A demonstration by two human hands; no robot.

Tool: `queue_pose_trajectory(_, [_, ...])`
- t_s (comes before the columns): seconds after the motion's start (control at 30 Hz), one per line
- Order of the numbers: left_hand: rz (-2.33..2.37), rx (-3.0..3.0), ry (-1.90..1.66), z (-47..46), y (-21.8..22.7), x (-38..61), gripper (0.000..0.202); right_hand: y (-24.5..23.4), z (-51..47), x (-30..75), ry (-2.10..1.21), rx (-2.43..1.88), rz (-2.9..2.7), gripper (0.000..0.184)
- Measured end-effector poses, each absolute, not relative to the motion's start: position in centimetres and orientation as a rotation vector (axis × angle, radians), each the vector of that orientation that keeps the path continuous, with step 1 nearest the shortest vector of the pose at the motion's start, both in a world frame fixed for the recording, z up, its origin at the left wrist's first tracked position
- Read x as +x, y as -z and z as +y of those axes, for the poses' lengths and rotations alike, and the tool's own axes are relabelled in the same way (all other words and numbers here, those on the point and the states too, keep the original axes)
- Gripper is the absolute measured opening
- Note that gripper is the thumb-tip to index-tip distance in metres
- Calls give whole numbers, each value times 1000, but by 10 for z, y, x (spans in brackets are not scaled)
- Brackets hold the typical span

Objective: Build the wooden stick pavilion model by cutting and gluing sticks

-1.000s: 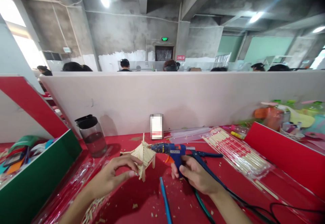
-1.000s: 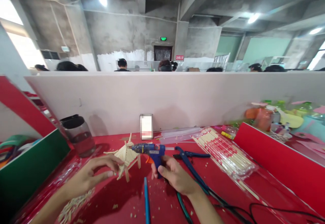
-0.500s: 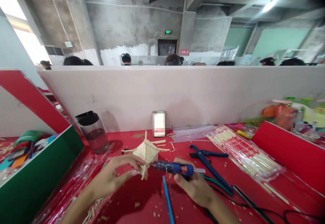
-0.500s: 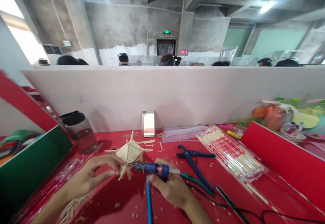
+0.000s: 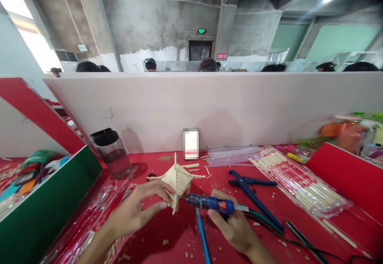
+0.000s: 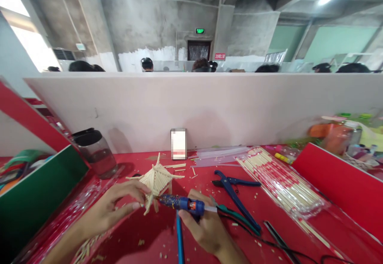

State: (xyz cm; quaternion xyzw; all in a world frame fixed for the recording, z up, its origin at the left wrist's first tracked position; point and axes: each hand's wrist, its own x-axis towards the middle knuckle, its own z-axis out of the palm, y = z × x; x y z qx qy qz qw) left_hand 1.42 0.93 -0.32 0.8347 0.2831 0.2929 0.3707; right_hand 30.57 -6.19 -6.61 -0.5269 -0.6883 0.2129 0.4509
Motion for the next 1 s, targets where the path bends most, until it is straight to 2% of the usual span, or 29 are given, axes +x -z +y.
queue_pose_trajectory(0.3, [695, 2151, -749, 11, 4, 14, 16, 91, -62, 305, -563, -1372, -1511, 37])
queue_pose_trajectory(0.47, [703, 2155, -743, 11, 5, 14, 16, 82, -61, 305, -593, -1249, -1683, 40])
queue_pose_trajectory(0.63, [696, 2164, -738, 11, 2, 14, 18, 76, -63, 303, -612, -1292, -1577, 36])
queue_pose_trajectory(1.0, [684, 2157, -742, 11, 3, 15, 17, 56, -58, 309, -902, -1075, -1595, 40])
